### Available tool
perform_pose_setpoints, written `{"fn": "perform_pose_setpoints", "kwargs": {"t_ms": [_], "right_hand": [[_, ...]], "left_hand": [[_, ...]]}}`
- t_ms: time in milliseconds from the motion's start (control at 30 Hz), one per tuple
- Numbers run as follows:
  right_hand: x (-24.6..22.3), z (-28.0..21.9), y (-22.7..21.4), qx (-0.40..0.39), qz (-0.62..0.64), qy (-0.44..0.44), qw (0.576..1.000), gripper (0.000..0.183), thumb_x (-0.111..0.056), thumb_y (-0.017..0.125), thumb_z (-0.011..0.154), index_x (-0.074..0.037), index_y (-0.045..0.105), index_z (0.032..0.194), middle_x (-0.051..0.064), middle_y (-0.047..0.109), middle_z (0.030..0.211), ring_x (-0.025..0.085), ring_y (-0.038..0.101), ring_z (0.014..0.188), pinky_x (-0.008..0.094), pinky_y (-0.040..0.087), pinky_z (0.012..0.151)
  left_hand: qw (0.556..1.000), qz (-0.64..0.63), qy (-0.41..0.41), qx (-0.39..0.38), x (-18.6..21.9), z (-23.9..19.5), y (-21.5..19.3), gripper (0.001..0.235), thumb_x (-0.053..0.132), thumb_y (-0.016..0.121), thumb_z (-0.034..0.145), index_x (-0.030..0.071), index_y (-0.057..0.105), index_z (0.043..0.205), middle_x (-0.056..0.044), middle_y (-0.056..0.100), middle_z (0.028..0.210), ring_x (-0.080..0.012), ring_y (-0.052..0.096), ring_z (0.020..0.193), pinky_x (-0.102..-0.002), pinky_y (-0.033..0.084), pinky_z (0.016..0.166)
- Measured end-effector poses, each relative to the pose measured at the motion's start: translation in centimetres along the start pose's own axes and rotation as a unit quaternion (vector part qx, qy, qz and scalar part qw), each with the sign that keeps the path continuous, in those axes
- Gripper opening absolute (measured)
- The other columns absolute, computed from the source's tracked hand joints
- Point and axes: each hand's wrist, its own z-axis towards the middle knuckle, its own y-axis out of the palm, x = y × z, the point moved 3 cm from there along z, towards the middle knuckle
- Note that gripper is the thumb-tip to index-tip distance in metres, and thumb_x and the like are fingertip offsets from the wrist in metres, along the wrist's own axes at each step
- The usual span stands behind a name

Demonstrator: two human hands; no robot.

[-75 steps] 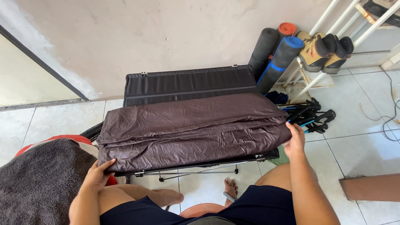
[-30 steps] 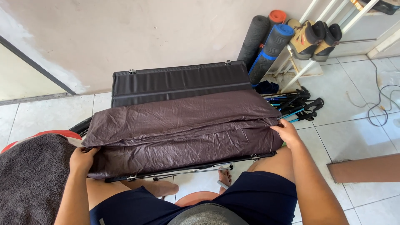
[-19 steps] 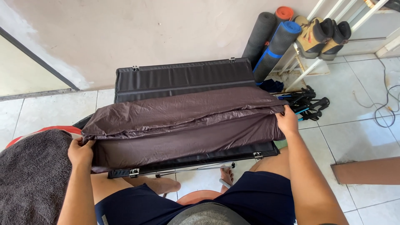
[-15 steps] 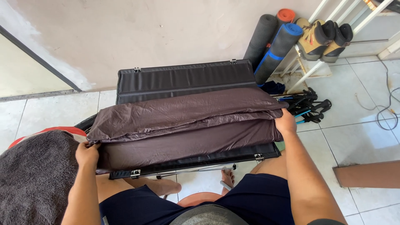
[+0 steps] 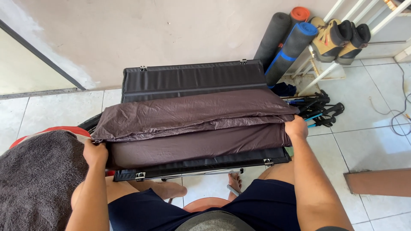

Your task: The person is folding and rolling a brown jacket on a black mat.

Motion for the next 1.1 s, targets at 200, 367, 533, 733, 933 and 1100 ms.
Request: {"fn": "perform_pose_setpoints", "kwargs": {"t_ms": [200, 367, 533, 733, 933, 1100], "right_hand": [[2.2, 1.9, 2.0, -0.008, -0.052, -0.008, 0.999, 0.044, -0.025, 0.057, 0.100, -0.007, 0.069, 0.139, 0.026, 0.072, 0.125, 0.048, 0.067, 0.118, 0.065, 0.054, 0.095], [-2.2, -4.8, -2.2, 0.168, 0.045, -0.084, 0.981, 0.091, -0.010, 0.074, 0.092, -0.010, 0.018, 0.163, 0.033, 0.039, 0.142, 0.059, 0.053, 0.127, 0.069, 0.044, 0.104], [-4.5, -6.5, -3.5, 0.235, -0.157, -0.302, 0.910, 0.097, -0.006, 0.086, 0.078, -0.016, 0.039, 0.162, 0.023, 0.037, 0.161, 0.046, 0.042, 0.143, 0.063, 0.032, 0.112], [-0.8, 4.1, 1.8, 0.067, -0.354, -0.328, 0.873, 0.048, -0.030, 0.070, 0.094, -0.032, 0.062, 0.142, -0.007, 0.053, 0.153, 0.021, 0.039, 0.154, 0.056, 0.017, 0.129], [-4.1, 3.8, -1.0, 0.047, -0.367, -0.375, 0.850, 0.038, -0.018, 0.072, 0.095, -0.014, 0.060, 0.131, 0.006, 0.059, 0.125, 0.026, 0.068, 0.117, 0.045, 0.048, 0.108], [-4.3, 1.2, -4.4, 0.104, -0.343, -0.425, 0.831, 0.035, -0.013, 0.074, 0.093, -0.010, 0.055, 0.122, 0.010, 0.051, 0.117, 0.032, 0.066, 0.116, 0.038, 0.058, 0.100]], "left_hand": [[0.997, 0.033, -0.049, -0.058, -2.2, 1.2, 1.3, 0.035, 0.028, 0.074, 0.094, 0.006, 0.067, 0.120, -0.025, 0.073, 0.110, -0.0483, 0.065, 0.115, -0.060, 0.052, 0.096], [0.992, 0.068, 0.085, 0.065, 7.3, -5.5, -5.4, 0.102, 0.003, 0.084, 0.076, 0.009, 0.031, 0.163, -0.036, 0.050, 0.129, -0.0630, 0.058, 0.115, -0.068, 0.049, 0.102], [0.897, 0.236, 0.369, 0.058, 13.4, -8.8, -8.1, 0.093, 0.008, 0.077, 0.079, 0.025, 0.047, 0.165, -0.020, 0.050, 0.156, -0.0443, 0.052, 0.138, -0.057, 0.042, 0.113], [0.809, 0.394, 0.435, 0.028, 9.4, -2.5, -1.6, 0.054, 0.031, 0.067, 0.089, 0.041, 0.059, 0.142, 0.013, 0.063, 0.138, -0.0120, 0.053, 0.146, -0.042, 0.030, 0.132], [0.778, 0.380, 0.494, 0.084, 11.0, 0.3, -1.6, 0.012, 0.027, 0.055, 0.101, 0.031, 0.061, 0.111, 0.009, 0.062, 0.105, -0.0133, 0.069, 0.107, -0.030, 0.055, 0.090], [0.731, 0.371, 0.549, 0.161, 14.0, -1.9, -6.4, 0.009, 0.023, 0.058, 0.101, 0.028, 0.057, 0.094, 0.006, 0.054, 0.091, -0.0145, 0.064, 0.093, -0.022, 0.054, 0.071]]}}
